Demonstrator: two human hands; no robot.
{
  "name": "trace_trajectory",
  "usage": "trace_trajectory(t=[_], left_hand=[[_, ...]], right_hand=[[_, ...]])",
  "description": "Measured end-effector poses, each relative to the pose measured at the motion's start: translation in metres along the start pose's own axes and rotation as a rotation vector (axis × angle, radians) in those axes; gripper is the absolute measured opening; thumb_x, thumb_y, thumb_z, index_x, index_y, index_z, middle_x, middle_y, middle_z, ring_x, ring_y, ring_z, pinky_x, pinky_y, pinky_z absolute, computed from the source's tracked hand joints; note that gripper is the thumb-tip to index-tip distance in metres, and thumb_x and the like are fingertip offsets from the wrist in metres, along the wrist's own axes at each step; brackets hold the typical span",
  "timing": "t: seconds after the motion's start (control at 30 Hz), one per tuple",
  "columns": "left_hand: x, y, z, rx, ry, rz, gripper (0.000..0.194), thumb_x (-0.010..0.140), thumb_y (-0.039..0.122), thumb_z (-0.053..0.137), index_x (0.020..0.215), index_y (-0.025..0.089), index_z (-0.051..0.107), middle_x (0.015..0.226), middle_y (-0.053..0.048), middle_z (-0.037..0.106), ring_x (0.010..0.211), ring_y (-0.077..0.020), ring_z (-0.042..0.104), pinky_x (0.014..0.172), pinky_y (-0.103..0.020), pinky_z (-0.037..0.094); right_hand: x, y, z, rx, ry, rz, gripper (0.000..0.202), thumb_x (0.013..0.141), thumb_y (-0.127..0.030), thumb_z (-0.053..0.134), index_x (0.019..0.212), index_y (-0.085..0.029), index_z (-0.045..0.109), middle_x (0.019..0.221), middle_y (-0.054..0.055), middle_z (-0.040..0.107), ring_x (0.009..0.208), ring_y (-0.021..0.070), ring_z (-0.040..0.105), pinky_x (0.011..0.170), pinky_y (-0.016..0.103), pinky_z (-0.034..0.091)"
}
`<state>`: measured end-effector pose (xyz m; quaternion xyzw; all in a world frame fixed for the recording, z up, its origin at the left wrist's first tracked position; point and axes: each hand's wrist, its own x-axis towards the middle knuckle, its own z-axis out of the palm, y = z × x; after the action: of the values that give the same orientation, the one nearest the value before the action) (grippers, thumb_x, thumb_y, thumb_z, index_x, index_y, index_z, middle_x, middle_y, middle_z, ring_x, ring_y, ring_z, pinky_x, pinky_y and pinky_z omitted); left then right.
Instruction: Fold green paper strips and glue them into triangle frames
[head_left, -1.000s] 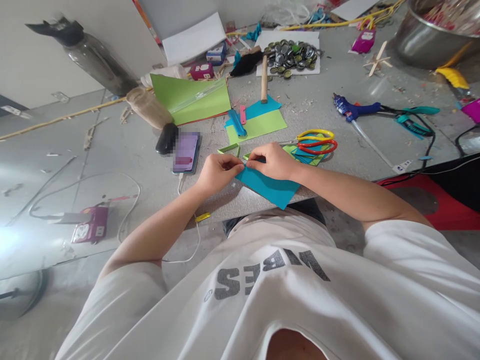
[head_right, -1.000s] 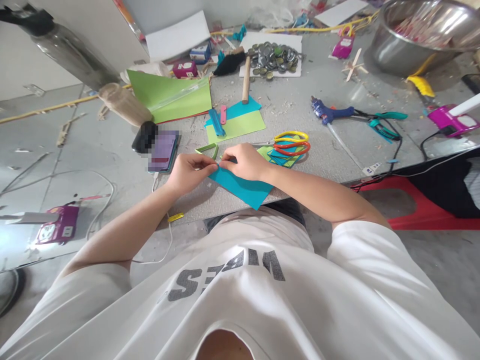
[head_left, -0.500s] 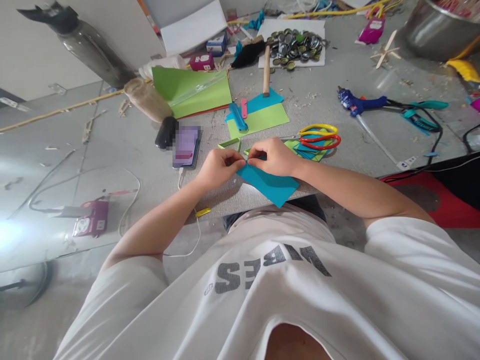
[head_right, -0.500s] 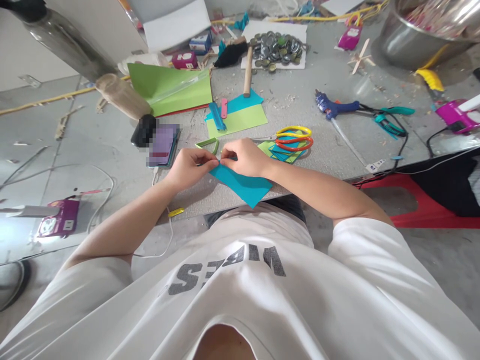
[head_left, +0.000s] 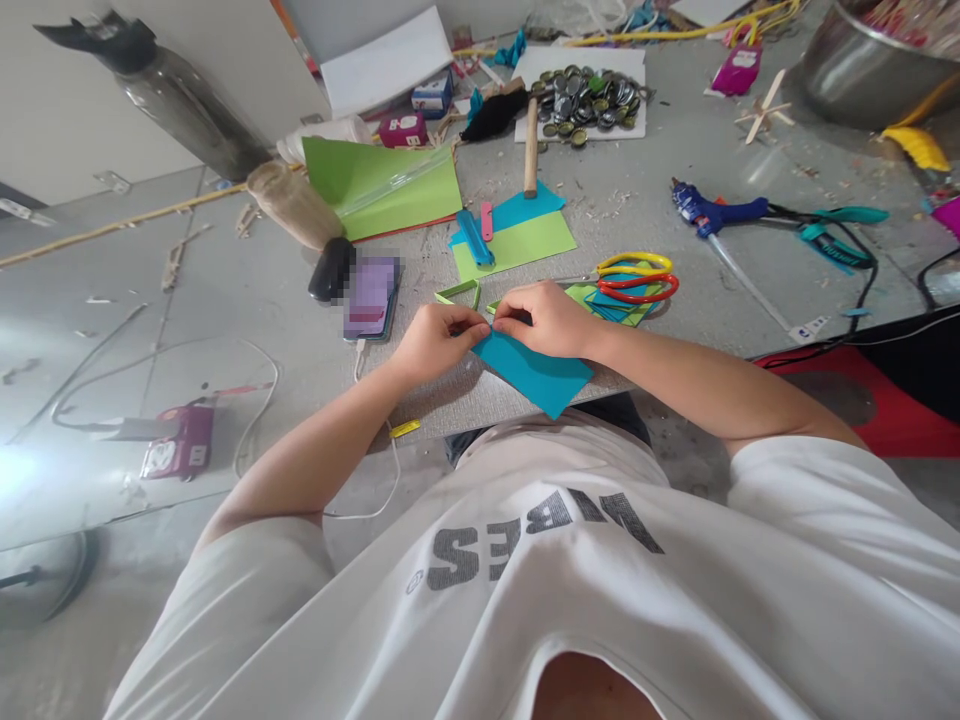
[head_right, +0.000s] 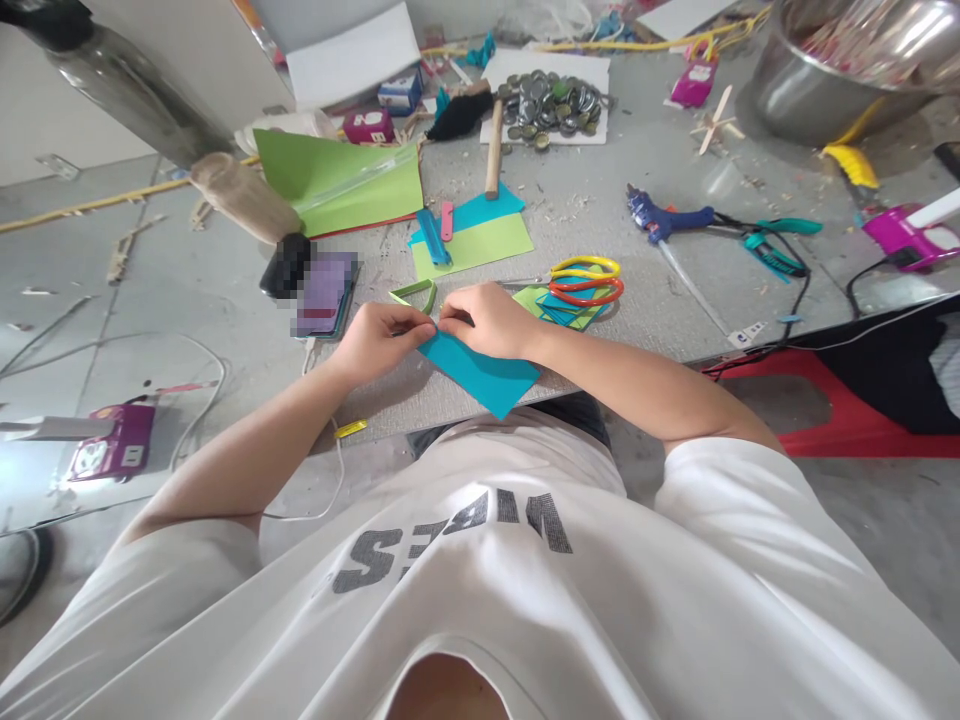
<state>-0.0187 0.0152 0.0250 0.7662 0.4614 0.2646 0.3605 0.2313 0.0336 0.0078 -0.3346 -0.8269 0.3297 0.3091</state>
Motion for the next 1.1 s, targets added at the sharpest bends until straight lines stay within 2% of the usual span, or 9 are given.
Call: trace_trajectory(t=[0.1,0.2,0.3,0.43,0.6,0.7,0.8,0.93,1.1], left_hand=[[-0.0006,-0.0015,0.0017,-0.03,0.05,-0.014,0.03,0.091,0.046,0.077,0.085,0.02,0.089,0.082,-0.005,0.083,0.079,-0.0216,0.072,0.077,-0.036,0.063],[-0.0004,-0.0041,0.0025,-0.04,0.092,-0.019,0.025,0.089,0.043,0.08,0.085,0.021,0.09,0.085,-0.005,0.086,0.082,-0.0234,0.076,0.081,-0.038,0.067],[0.0007,-0.0056,0.0018,-0.059,0.084,-0.016,0.025,0.088,0.044,0.081,0.086,0.02,0.09,0.085,-0.005,0.086,0.081,-0.0228,0.076,0.076,-0.036,0.065],[0.0015,-0.0039,0.0005,-0.052,0.029,-0.016,0.032,0.093,0.05,0.078,0.086,0.02,0.088,0.078,-0.004,0.082,0.073,-0.0199,0.07,0.067,-0.032,0.057],[0.001,-0.0024,0.0016,-0.07,0.059,-0.009,0.031,0.09,0.047,0.078,0.087,0.02,0.091,0.085,-0.006,0.086,0.08,-0.0221,0.076,0.076,-0.034,0.062],[0.0009,-0.0037,0.0019,-0.07,0.106,-0.026,0.025,0.088,0.042,0.08,0.087,0.02,0.091,0.088,-0.007,0.088,0.084,-0.0238,0.08,0.081,-0.036,0.066],[0.0009,-0.004,0.0013,-0.067,0.113,-0.037,0.022,0.088,0.04,0.083,0.088,0.02,0.09,0.087,-0.007,0.088,0.083,-0.0239,0.08,0.079,-0.035,0.066],[0.0009,-0.0023,0.0007,-0.044,0.054,-0.029,0.029,0.096,0.044,0.078,0.09,0.019,0.091,0.077,-0.006,0.082,0.073,-0.0214,0.074,0.069,-0.032,0.06],[0.0015,-0.0038,0.0009,-0.003,0.059,0.011,0.032,0.093,0.047,0.076,0.09,0.019,0.091,0.083,-0.005,0.085,0.08,-0.0223,0.076,0.075,-0.034,0.06]], right_hand=[[-0.0004,0.0,0.0001,0.006,0.0,-0.005,0.021,0.107,-0.036,0.076,0.095,-0.02,0.082,0.093,0.008,0.083,0.083,0.0217,0.067,0.082,0.037,0.049],[-0.0005,0.0001,-0.0009,0.004,-0.005,0.003,0.028,0.11,-0.041,0.073,0.094,-0.02,0.082,0.091,0.008,0.083,0.083,0.0226,0.068,0.083,0.037,0.049],[-0.0002,-0.0001,-0.0018,0.0,-0.006,0.001,0.03,0.111,-0.041,0.072,0.092,-0.019,0.082,0.091,0.009,0.084,0.083,0.0226,0.068,0.083,0.038,0.05],[0.0,-0.0007,-0.0015,0.003,0.003,0.001,0.025,0.109,-0.035,0.073,0.092,-0.02,0.082,0.093,0.009,0.085,0.086,0.0236,0.071,0.084,0.038,0.051],[0.0005,0.0002,0.0002,0.035,0.012,0.011,0.018,0.105,-0.032,0.076,0.097,-0.019,0.086,0.096,0.009,0.087,0.088,0.0234,0.073,0.085,0.037,0.051],[0.0011,0.0012,-0.0003,0.044,0.01,0.051,0.022,0.108,-0.034,0.075,0.098,-0.018,0.085,0.095,0.008,0.086,0.087,0.0223,0.072,0.083,0.036,0.049],[0.0014,0.0012,-0.002,0.017,0.007,0.081,0.025,0.111,-0.034,0.075,0.094,-0.018,0.083,0.091,0.007,0.084,0.084,0.0213,0.069,0.081,0.036,0.047],[0.0008,-0.0002,-0.0024,0.002,0.027,0.03,0.022,0.111,-0.031,0.074,0.094,-0.019,0.082,0.095,0.009,0.085,0.087,0.0228,0.071,0.084,0.037,0.049],[0.0004,0.0004,-0.0005,0.014,0.029,0.007,0.016,0.107,-0.029,0.075,0.099,-0.019,0.085,0.1,0.01,0.086,0.09,0.0239,0.073,0.087,0.037,0.052]])
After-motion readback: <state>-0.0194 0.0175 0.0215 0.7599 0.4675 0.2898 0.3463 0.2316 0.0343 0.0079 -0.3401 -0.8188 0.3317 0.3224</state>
